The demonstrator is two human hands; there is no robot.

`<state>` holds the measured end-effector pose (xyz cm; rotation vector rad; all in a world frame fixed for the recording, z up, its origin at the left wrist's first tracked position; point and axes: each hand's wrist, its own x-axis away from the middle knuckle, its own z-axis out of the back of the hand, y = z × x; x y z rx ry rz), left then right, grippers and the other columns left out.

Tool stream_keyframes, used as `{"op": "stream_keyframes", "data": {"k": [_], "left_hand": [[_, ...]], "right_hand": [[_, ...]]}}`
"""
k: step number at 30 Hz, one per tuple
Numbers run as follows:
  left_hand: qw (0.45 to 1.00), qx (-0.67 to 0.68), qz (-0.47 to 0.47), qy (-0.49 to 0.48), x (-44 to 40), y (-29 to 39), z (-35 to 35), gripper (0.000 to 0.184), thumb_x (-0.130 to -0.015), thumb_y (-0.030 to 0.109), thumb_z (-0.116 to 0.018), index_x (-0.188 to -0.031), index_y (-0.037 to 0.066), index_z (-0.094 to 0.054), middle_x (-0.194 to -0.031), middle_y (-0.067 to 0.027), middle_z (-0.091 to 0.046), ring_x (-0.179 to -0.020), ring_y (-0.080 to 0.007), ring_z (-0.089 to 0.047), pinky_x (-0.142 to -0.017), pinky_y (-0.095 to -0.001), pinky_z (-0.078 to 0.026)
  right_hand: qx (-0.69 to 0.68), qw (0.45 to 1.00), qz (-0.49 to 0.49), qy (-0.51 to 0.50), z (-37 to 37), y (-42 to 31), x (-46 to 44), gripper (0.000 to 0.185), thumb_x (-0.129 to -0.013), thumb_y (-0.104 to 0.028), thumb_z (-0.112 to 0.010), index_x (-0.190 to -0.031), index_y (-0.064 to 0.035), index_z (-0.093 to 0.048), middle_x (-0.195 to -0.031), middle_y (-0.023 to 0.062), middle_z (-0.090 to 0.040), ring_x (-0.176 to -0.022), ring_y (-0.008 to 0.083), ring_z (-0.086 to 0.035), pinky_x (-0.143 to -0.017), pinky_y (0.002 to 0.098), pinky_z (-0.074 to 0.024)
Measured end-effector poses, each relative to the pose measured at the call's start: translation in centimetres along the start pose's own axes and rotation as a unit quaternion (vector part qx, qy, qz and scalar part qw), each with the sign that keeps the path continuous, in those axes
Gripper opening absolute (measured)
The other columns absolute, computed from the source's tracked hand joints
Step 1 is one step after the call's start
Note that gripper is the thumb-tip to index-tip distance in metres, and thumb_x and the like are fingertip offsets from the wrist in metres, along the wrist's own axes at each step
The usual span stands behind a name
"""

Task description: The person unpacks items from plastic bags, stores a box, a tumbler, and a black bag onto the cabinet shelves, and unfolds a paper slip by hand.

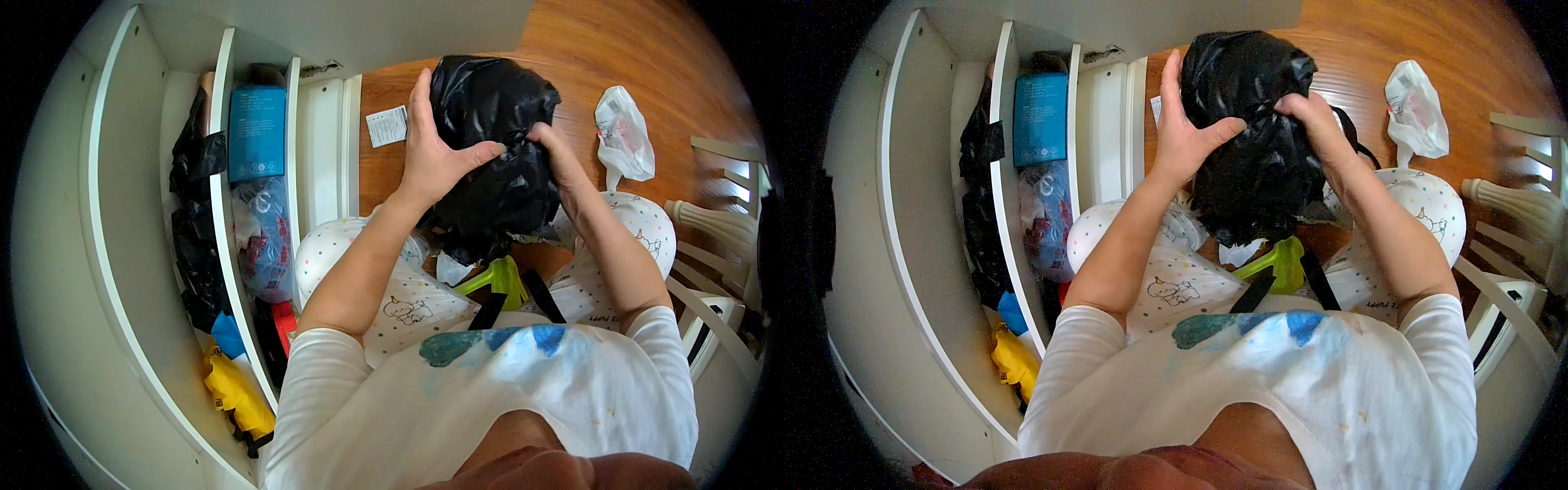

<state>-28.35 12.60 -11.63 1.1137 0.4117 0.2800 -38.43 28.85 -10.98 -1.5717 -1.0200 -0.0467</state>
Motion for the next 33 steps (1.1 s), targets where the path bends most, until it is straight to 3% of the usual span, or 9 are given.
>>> {"op": "stream_keyframes", "data": {"k": [4, 10, 13, 14, 20, 24, 27, 29, 33], "left_hand": [[0.994, 0.054, 0.098, -0.017, 0.1, 0.0, 0.2, 0.119, -0.055, 0.043, -0.082, -0.136, -0.003, -0.009, -0.134, -0.0241, -0.027, -0.125, -0.0367, -0.029, -0.104, -0.0407, -0.023], [0.904, 0.306, 0.250, -0.164, 0.9, -1.0, -0.8, 0.116, -0.055, 0.033, -0.084, -0.137, 0.000, -0.009, -0.135, -0.0162, -0.031, -0.126, -0.0271, -0.030, -0.106, -0.0352, -0.021], [0.879, 0.365, 0.256, -0.168, 1.5, -0.5, -1.7, 0.113, -0.055, 0.026, -0.085, -0.137, 0.001, -0.010, -0.134, -0.0149, -0.032, -0.125, -0.0264, -0.031, -0.106, -0.0346, -0.021], [0.876, 0.379, 0.260, -0.145, 1.5, -0.1, -1.7, 0.103, -0.057, 0.016, -0.084, -0.135, 0.001, -0.018, -0.132, -0.0132, -0.036, -0.121, -0.0244, -0.035, -0.104, -0.0337, -0.026], [0.849, 0.414, 0.303, -0.126, 1.4, -0.9, -1.7, 0.074, -0.062, 0.008, -0.080, -0.124, 0.000, -0.041, -0.117, -0.0101, -0.052, -0.108, -0.0204, -0.049, -0.097, -0.0318, -0.036], [0.848, 0.400, 0.321, -0.135, 0.9, -0.4, -1.4, 0.071, -0.063, 0.009, -0.079, -0.123, 0.000, -0.043, -0.116, -0.0099, -0.054, -0.107, -0.0199, -0.049, -0.097, -0.0315, -0.036], [0.859, 0.385, 0.304, -0.145, 0.7, -0.1, -1.3, 0.073, -0.064, 0.010, -0.079, -0.124, -0.001, -0.040, -0.119, -0.0106, -0.051, -0.110, -0.0205, -0.048, -0.098, -0.0318, -0.035], [0.909, 0.288, 0.252, -0.165, 0.7, -0.5, -1.3, 0.075, -0.066, 0.013, -0.077, -0.128, 0.002, -0.036, -0.119, -0.0119, -0.051, -0.108, -0.0223, -0.049, -0.094, -0.0344, -0.038], [0.907, 0.312, 0.230, -0.166, 0.9, -0.3, -1.3, 0.079, -0.065, 0.013, -0.078, -0.130, 0.002, -0.033, -0.120, -0.0122, -0.050, -0.110, -0.0227, -0.047, -0.096, -0.0343, -0.036]], "right_hand": [[-0.161, 0.984, -0.067, 0.017, 0.3, -1.2, 0.6, 0.036, -0.070, -0.028, -0.055, -0.095, -0.0023, -0.058, -0.082, 0.0092, -0.063, -0.070, 0.0204, -0.060, -0.065, 0.0299, -0.0506], [-0.177, 0.983, -0.034, 0.028, 0.9, -1.7, 0.2, 0.036, -0.074, -0.033, -0.054, -0.096, -0.0050, -0.059, -0.085, 0.0085, -0.063, -0.072, 0.0194, -0.061, -0.067, 0.0298, -0.0508], [-0.181, 0.981, -0.051, 0.039, 0.4, -1.3, 0.5, 0.039, -0.077, -0.038, -0.052, -0.098, -0.0061, -0.059, -0.089, 0.0077, -0.063, -0.074, 0.0187, -0.061, -0.069, 0.0295, -0.0504], [-0.189, 0.979, -0.068, 0.037, 0.1, -1.2, 0.6, 0.041, -0.078, -0.040, -0.051, -0.099, -0.0066, -0.060, -0.091, 0.0074, -0.064, -0.075, 0.0184, -0.061, -0.070, 0.0294, -0.0502], [-0.218, 0.975, -0.051, 0.009, 0.2, 0.4, -0.1, 0.042, -0.081, -0.040, -0.051, -0.101, -0.0054, -0.060, -0.094, 0.0077, -0.063, -0.080, 0.0182, -0.061, -0.072, 0.0290, -0.0499], [-0.246, 0.968, -0.057, -0.001, 0.3, 0.2, -0.1, 0.038, -0.081, -0.036, -0.053, -0.100, -0.0037, -0.060, -0.093, 0.0079, -0.063, -0.077, 0.0178, -0.061, -0.070, 0.0289, -0.0508], [-0.257, 0.964, -0.068, -0.019, 0.4, 0.0, -0.1, 0.038, -0.081, -0.036, -0.052, -0.100, -0.0033, -0.060, -0.092, 0.0079, -0.063, -0.076, 0.0178, -0.061, -0.069, 0.0295, -0.0513], [-0.255, 0.964, -0.065, -0.029, 0.4, 0.0, 0.0, 0.038, -0.082, -0.036, -0.052, -0.100, -0.0031, -0.060, -0.092, 0.0079, -0.063, -0.076, 0.0179, -0.061, -0.069, 0.0298, -0.0516], [-0.248, 0.965, -0.073, -0.031, 0.2, -0.3, 0.3, 0.039, -0.082, -0.036, -0.052, -0.101, -0.0035, -0.060, -0.093, 0.0079, -0.063, -0.076, 0.0182, -0.061, -0.069, 0.0303, -0.0519]]}}
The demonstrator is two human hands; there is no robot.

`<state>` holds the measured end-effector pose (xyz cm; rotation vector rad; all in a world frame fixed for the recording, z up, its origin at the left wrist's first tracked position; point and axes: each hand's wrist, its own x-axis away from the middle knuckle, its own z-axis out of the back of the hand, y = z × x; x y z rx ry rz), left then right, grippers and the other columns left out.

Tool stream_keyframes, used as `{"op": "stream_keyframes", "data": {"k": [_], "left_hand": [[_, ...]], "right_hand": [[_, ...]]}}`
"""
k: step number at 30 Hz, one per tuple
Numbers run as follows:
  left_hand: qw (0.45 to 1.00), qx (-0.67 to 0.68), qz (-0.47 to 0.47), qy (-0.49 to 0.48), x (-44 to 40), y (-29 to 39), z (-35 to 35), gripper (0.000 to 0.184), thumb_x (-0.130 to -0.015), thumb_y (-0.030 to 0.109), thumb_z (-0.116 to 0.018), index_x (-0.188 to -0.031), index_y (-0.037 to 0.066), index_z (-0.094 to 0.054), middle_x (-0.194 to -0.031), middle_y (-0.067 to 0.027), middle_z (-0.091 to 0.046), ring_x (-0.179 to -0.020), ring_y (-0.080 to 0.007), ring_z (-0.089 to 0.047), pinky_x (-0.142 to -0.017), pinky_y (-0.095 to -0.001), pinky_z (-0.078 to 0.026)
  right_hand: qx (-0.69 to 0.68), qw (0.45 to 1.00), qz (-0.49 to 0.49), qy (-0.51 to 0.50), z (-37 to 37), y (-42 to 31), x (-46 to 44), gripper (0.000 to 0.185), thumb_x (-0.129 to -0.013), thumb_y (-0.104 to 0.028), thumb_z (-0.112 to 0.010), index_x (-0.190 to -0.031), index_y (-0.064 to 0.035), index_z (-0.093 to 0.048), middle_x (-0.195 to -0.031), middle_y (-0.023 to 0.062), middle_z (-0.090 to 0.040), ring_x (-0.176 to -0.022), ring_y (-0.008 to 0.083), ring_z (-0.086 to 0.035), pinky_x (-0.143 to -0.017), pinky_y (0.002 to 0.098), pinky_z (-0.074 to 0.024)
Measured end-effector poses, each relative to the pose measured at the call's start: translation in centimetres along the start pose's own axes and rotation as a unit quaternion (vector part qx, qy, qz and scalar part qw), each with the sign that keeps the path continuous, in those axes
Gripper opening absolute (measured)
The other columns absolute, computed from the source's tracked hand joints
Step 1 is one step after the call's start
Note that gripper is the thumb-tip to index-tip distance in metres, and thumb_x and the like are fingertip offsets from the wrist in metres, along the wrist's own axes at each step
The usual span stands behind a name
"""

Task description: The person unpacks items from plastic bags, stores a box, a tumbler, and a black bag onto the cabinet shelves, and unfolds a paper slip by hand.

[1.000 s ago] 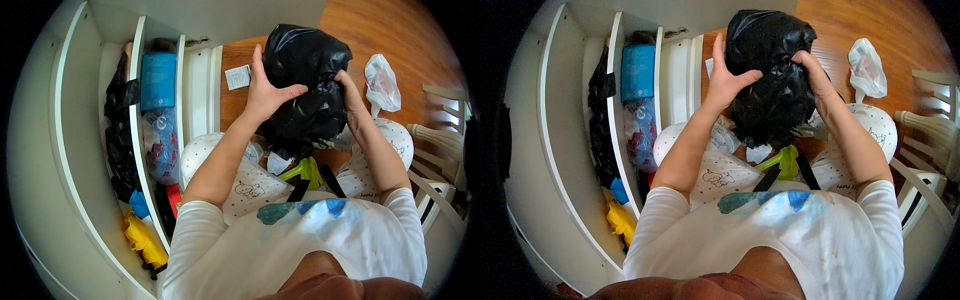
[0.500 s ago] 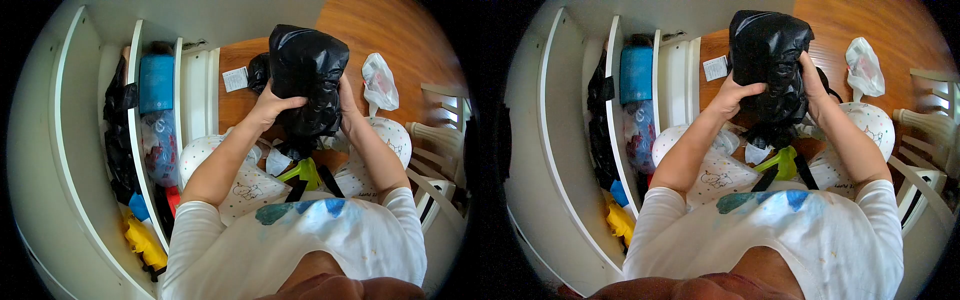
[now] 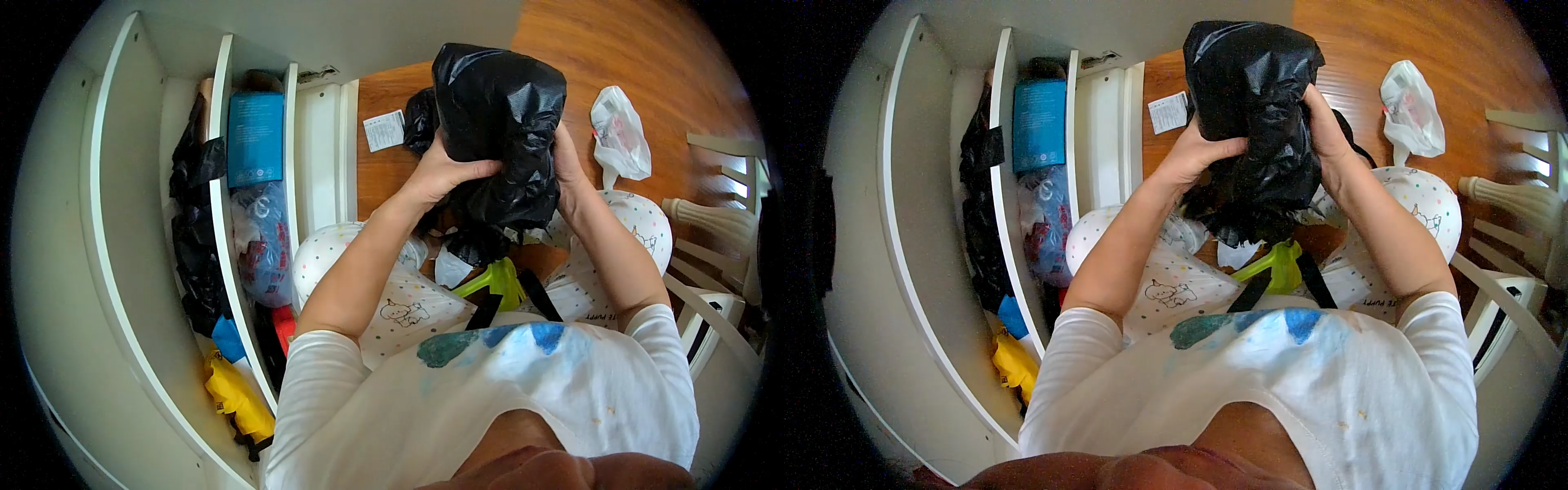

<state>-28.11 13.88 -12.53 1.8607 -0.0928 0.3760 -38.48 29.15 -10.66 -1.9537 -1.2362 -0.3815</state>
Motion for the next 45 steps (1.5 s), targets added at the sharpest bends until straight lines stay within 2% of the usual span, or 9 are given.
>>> {"op": "stream_keyframes", "data": {"k": [6, 8, 10, 14, 20, 32, 39, 42, 45], "left_hand": [[0.991, 0.113, 0.067, -0.019, 0.3, -0.2, 0.2, 0.079, -0.061, 0.007, -0.080, -0.127, 0.001, -0.037, -0.121, -0.0109, -0.049, -0.112, -0.0228, -0.046, -0.099, -0.0331, -0.034], [0.986, 0.131, 0.101, -0.013, 0.4, -0.4, 0.2, 0.070, -0.062, 0.007, -0.079, -0.122, 0.001, -0.043, -0.117, -0.0103, -0.053, -0.107, -0.0218, -0.050, -0.095, -0.0331, -0.038], [0.987, 0.135, 0.086, -0.011, 0.4, -0.2, 0.1, 0.064, -0.063, 0.007, -0.078, -0.119, 0.000, -0.047, -0.114, -0.0101, -0.055, -0.105, -0.0209, -0.052, -0.094, -0.0328, -0.039], [0.988, 0.133, 0.073, 0.013, 0.5, -0.1, -0.1, 0.051, -0.066, 0.005, -0.075, -0.112, 0.000, -0.054, -0.108, -0.0097, -0.059, -0.098, -0.0184, -0.056, -0.090, -0.0318, -0.042], [0.990, 0.132, 0.044, 0.032, 0.3, -0.1, 0.0, 0.047, -0.067, 0.004, -0.074, -0.110, 0.000, -0.055, -0.106, -0.0090, -0.060, -0.095, -0.0178, -0.057, -0.088, -0.0310, -0.043], [0.992, 0.112, 0.044, 0.028, 0.4, 0.6, 0.7, 0.048, -0.067, 0.006, -0.075, -0.110, -0.001, -0.055, -0.107, -0.0095, -0.059, -0.096, -0.0189, -0.056, -0.090, -0.0319, -0.042], [0.992, 0.091, 0.072, 0.043, -0.1, 0.1, 0.9, 0.059, -0.065, 0.010, -0.077, -0.116, -0.001, -0.050, -0.113, -0.0109, -0.056, -0.102, -0.0199, -0.053, -0.092, -0.0317, -0.040], [0.995, 0.072, 0.054, 0.048, -0.4, -0.8, 1.1, 0.051, -0.070, 0.009, -0.073, -0.114, 0.000, -0.051, -0.104, -0.0102, -0.060, -0.092, -0.0194, -0.058, -0.082, -0.0314, -0.047], [0.992, 0.084, 0.080, 0.055, -0.5, -1.3, 1.4, 0.063, -0.064, 0.011, -0.077, -0.118, -0.001, -0.048, -0.114, -0.0107, -0.055, -0.103, -0.0205, -0.052, -0.093, -0.0315, -0.039]], "right_hand": [[0.010, 1.000, -0.015, -0.002, 0.0, -0.1, 0.1, 0.038, -0.080, -0.035, -0.052, -0.100, -0.0042, -0.060, -0.091, 0.0079, -0.064, -0.076, 0.0185, -0.062, -0.069, 0.0310, -0.0523], [0.004, 1.000, -0.023, -0.002, 0.2, -0.2, 0.0, 0.037, -0.080, -0.035, -0.052, -0.100, -0.0042, -0.060, -0.090, 0.0079, -0.064, -0.075, 0.0187, -0.062, -0.069, 0.0312, -0.0524], [-0.007, 0.998, -0.049, -0.039, 1.1, -0.3, -0.4, 0.036, -0.079, -0.034, -0.052, -0.099, -0.0043, -0.060, -0.088, 0.0078, -0.064, -0.073, 0.0193, -0.062, -0.068, 0.0314, -0.0526], [0.002, 0.999, -0.046, -0.014, 0.6, -0.5, -0.4, 0.037, -0.078, -0.034, -0.052, -0.098, -0.0044, -0.060, -0.088, 0.0079, -0.064, -0.072, 0.0200, -0.062, -0.069, 0.0315, -0.0524], [0.002, 0.999, -0.041, 0.010, 1.0, -0.6, -0.9, 0.040, -0.077, -0.037, -0.053, -0.099, -0.0043, -0.060, -0.091, 0.0088, -0.065, -0.076, 0.0204, -0.062, -0.074, 0.0325, -0.0510], [0.012, 1.000, 0.009, -0.020, 1.9, 0.2, -2.1, 0.040, -0.080, -0.038, -0.055, -0.102, -0.0050, -0.059, -0.095, 0.0081, -0.064, -0.081, 0.0195, -0.062, -0.078, 0.0323, -0.0499], [0.051, 0.999, -0.004, 0.002, 3.0, 0.8, -3.2, 0.051, -0.086, -0.045, -0.047, -0.116, -0.0041, -0.052, -0.108, 0.0110, -0.059, -0.093, 0.0216, -0.059, -0.083, 0.0333, -0.0480], [0.055, 0.998, -0.021, -0.006, 4.0, 1.1, -4.0, 0.052, -0.088, -0.045, -0.045, -0.119, -0.0040, -0.050, -0.110, 0.0110, -0.059, -0.095, 0.0222, -0.059, -0.084, 0.0335, -0.0474], [0.077, 0.997, -0.021, 0.019, 3.0, 1.1, -3.4, 0.052, -0.088, -0.045, -0.044, -0.120, -0.0039, -0.050, -0.110, 0.0109, -0.059, -0.095, 0.0219, -0.059, -0.083, 0.0330, -0.0476]]}}
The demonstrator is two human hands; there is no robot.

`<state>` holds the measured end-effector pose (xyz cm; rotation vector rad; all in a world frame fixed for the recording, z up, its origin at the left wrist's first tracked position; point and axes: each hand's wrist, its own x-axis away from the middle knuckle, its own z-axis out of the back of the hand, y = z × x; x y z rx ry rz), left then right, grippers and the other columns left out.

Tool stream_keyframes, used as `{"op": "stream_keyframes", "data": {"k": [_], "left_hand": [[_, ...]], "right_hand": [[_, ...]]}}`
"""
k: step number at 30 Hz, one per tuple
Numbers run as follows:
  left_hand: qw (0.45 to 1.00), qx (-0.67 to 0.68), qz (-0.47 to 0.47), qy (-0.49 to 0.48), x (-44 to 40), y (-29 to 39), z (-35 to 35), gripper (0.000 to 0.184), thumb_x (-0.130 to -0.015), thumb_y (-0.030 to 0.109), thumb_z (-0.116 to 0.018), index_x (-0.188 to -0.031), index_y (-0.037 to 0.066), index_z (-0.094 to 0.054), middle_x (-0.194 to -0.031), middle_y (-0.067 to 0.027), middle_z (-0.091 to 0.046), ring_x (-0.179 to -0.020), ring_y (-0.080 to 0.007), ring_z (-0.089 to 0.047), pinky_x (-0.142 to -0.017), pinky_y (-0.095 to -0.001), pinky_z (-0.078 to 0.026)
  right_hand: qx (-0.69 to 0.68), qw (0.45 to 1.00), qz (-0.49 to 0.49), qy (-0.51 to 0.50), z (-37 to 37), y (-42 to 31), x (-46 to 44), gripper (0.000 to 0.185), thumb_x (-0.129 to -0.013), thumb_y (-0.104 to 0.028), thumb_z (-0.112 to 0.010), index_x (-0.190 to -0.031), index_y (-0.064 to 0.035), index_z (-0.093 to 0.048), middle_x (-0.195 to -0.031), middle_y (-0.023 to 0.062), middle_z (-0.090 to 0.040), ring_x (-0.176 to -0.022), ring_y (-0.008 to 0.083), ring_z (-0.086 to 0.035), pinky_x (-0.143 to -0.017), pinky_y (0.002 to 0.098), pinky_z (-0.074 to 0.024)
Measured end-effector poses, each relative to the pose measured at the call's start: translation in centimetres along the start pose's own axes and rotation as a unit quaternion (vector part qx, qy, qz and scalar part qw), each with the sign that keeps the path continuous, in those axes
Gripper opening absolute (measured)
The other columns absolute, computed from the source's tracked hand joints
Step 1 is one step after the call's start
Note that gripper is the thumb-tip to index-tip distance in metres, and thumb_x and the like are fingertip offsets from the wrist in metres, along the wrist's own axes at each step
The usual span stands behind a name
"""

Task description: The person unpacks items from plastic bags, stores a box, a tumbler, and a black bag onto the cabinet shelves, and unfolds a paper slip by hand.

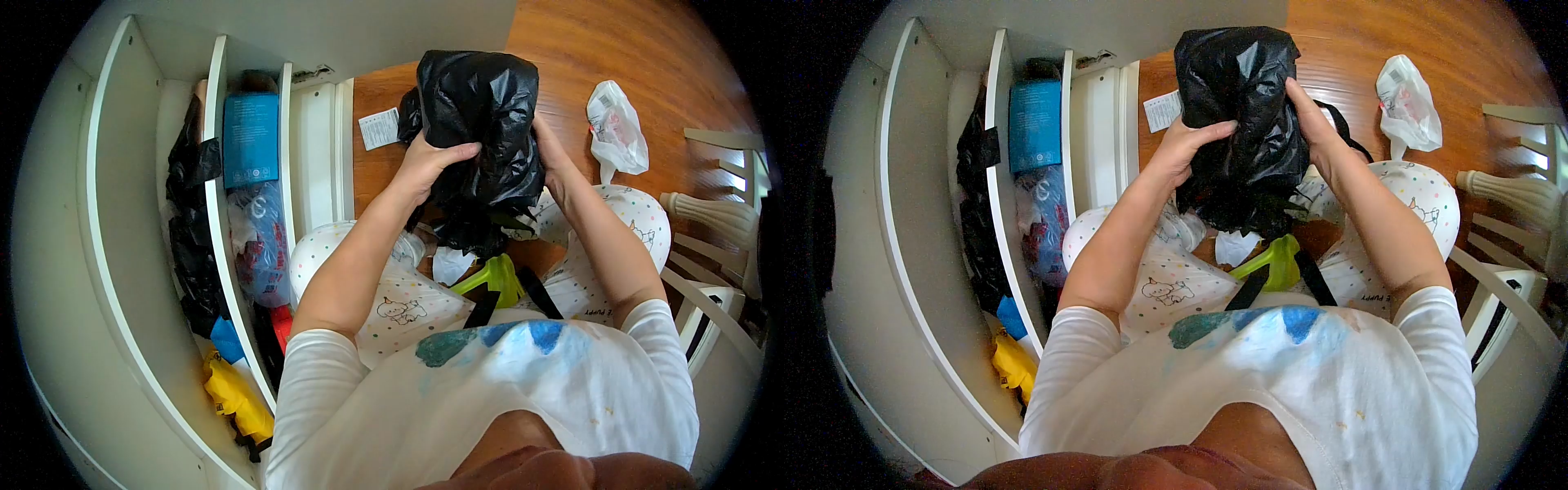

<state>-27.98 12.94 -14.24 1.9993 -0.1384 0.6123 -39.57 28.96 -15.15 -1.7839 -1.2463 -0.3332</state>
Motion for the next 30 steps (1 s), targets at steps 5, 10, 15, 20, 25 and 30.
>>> {"op": "stream_keyframes", "data": {"k": [5, 10, 15, 20, 25, 30], "left_hand": [[1.000, 0.003, 0.013, 0.012, 0.0, -0.1, -0.2, 0.062, -0.064, 0.012, -0.078, -0.117, -0.001, -0.048, -0.112, -0.0107, -0.056, -0.101, -0.0200, -0.053, -0.091, -0.0315, -0.040], [1.000, -0.001, 0.026, 0.014, -0.3, -0.9, 0.1, 0.061, -0.065, 0.014, -0.078, -0.116, -0.001, -0.049, -0.110, -0.0110, -0.057, -0.100, -0.0197, -0.054, -0.090, -0.0311, -0.041], [0.999, -0.019, 0.034, 0.015, -0.4, -0.9, 0.2, 0.061, -0.066, 0.016, -0.077, -0.116, -0.002, -0.049, -0.110, -0.0114, -0.057, -0.099, -0.0196, -0.054, -0.090, -0.0305, -0.041], [0.998, -0.043, 0.036, 0.034, -0.6, -0.9, 0.4, 0.064, -0.065, 0.016, -0.078, -0.118, -0.002, -0.048, -0.113, -0.0124, -0.056, -0.101, -0.0209, -0.053, -0.091, -0.0307, -0.040], [0.998, -0.059, 0.018, 0.025, -0.7, -1.2, 0.6, 0.066, -0.065, 0.018, -0.078, -0.119, -0.002, -0.046, -0.112, -0.0124, -0.056, -0.100, -0.0213, -0.054, -0.089, -0.0317, -0.041], [0.994, -0.102, -0.023, 0.024, -1.2, -2.0, 1.2, 0.063, -0.067, 0.018, -0.077, -0.118, -0.002, -0.047, -0.109, -0.0121, -0.057, -0.097, -0.0206, -0.055, -0.085, -0.0319, -0.044]], "right_hand": [[0.025, 1.000, 0.007, 0.018, -0.2, 0.2, -0.1, 0.053, -0.089, -0.045, -0.043, -0.120, -0.0037, -0.050, -0.111, 0.0108, -0.058, -0.093, 0.0210, -0.060, -0.080, 0.0316, -0.0486], [0.069, 0.997, 0.000, 0.018, -0.1, 0.5, -0.3, 0.053, -0.087, -0.046, -0.046, -0.119, -0.0041, -0.050, -0.106, 0.0097, -0.060, -0.090, 0.0199, -0.061, -0.077, 0.0307, -0.0493], [0.069, 0.997, 0.016, 0.021, -0.5, 0.6, 0.1, 0.052, -0.086, -0.044, -0.046, -0.120, -0.0055, -0.050, -0.106, 0.0106, -0.060, -0.090, 0.0199, -0.060, -0.077, 0.0301, -0.0492], [0.086, 0.996, 0.028, 0.012, -0.1, 0.8, -0.2, 0.053, -0.086, -0.044, -0.046, -0.122, -0.0056, -0.048, -0.108, 0.0114, -0.059, -0.091, 0.0208, -0.060, -0.078, 0.0305, -0.0486], [0.109, 0.993, 0.030, 0.033, 0.1, 1.2, -0.6, 0.054, -0.085, -0.046, -0.046, -0.120, -0.0055, -0.049, -0.108, 0.0119, -0.059, -0.090, 0.0220, -0.060, -0.079, 0.0317, -0.0476], [0.129, 0.991, 0.011, 0.042, 1.4, 2.0, -1.8, 0.055, -0.084, -0.046, -0.047, -0.118, -0.0028, -0.051, -0.106, 0.0129, -0.059, -0.089, 0.0222, -0.060, -0.078, 0.0316, -0.0474]]}}
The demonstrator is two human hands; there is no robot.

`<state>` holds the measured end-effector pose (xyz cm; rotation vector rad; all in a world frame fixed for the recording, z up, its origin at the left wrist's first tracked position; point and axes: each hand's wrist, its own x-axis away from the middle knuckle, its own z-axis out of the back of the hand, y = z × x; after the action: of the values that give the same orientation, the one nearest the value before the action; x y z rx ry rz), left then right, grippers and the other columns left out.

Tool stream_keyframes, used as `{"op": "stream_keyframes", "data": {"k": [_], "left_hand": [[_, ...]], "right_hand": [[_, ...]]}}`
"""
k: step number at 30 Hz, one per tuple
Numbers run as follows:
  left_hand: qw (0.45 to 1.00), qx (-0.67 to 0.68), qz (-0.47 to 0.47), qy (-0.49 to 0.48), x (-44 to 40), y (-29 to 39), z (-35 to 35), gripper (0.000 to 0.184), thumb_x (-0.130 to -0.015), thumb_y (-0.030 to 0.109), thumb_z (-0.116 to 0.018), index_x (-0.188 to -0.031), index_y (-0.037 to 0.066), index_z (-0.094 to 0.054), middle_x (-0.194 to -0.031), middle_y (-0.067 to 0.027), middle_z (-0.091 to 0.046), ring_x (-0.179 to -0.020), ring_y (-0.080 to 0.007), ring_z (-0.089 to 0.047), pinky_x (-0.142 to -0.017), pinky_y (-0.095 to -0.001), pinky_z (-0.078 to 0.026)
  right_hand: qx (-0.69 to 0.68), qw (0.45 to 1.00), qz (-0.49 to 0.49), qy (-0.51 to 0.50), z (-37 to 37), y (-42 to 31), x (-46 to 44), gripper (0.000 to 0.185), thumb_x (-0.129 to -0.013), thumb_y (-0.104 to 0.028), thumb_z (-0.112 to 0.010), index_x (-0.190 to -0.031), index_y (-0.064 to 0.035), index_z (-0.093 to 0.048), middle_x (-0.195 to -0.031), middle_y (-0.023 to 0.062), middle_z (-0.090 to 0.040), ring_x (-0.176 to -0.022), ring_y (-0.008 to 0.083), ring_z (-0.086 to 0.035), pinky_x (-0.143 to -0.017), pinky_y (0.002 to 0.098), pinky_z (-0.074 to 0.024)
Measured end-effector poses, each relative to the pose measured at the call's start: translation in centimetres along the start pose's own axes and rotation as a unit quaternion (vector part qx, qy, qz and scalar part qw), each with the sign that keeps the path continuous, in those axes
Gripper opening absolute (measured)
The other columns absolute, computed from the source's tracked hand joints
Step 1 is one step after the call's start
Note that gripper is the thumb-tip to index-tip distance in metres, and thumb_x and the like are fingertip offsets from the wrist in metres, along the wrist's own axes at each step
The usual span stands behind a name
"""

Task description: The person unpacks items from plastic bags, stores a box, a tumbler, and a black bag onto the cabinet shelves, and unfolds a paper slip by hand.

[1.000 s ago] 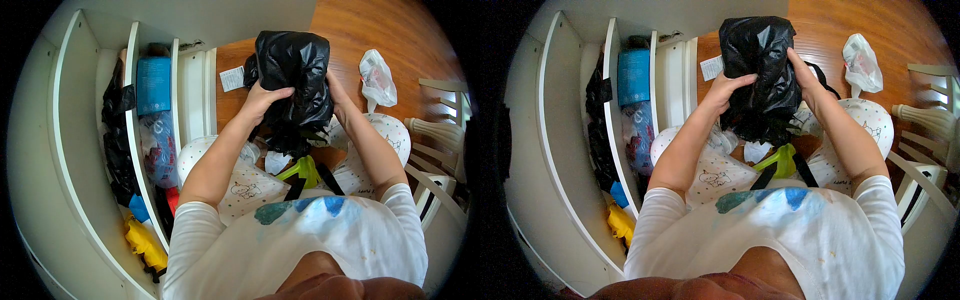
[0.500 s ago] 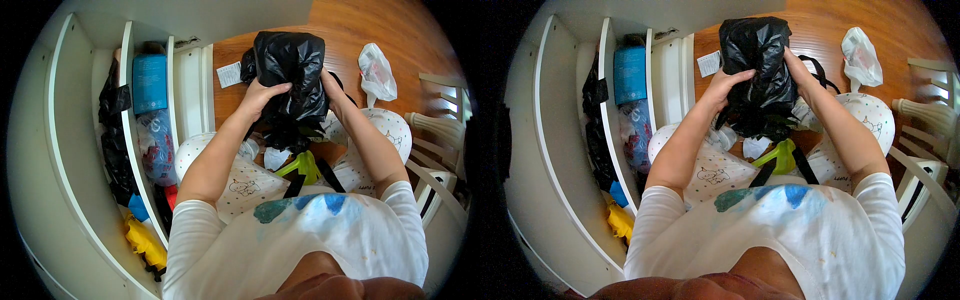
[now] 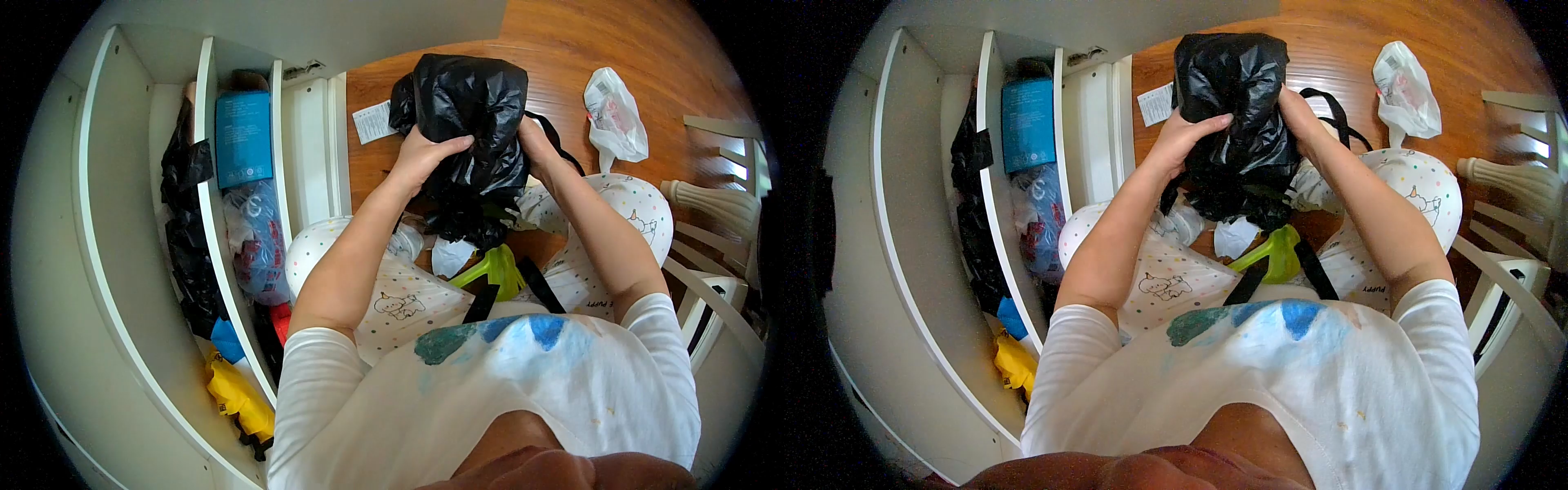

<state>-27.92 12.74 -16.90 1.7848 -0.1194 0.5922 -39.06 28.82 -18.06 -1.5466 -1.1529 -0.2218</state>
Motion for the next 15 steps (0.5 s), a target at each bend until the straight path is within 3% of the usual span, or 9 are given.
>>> {"op": "stream_keyframes", "data": {"k": [15], "left_hand": [[0.996, -0.090, -0.004, 0.002, -0.4, -0.9, 0.3, 0.063, -0.069, 0.022, -0.076, -0.118, -0.003, -0.047, -0.111, -0.0121, -0.056, -0.099, -0.0197, -0.054, -0.088, -0.0302, -0.041]], "right_hand": [[0.040, 0.999, 0.021, 0.015, 1.3, 1.8, -1.6, 0.058, -0.085, -0.044, -0.046, -0.109, 0.0081, -0.053, -0.102, 0.0160, -0.059, -0.087, 0.0233, -0.059, -0.076, 0.0318, -0.0460]]}}
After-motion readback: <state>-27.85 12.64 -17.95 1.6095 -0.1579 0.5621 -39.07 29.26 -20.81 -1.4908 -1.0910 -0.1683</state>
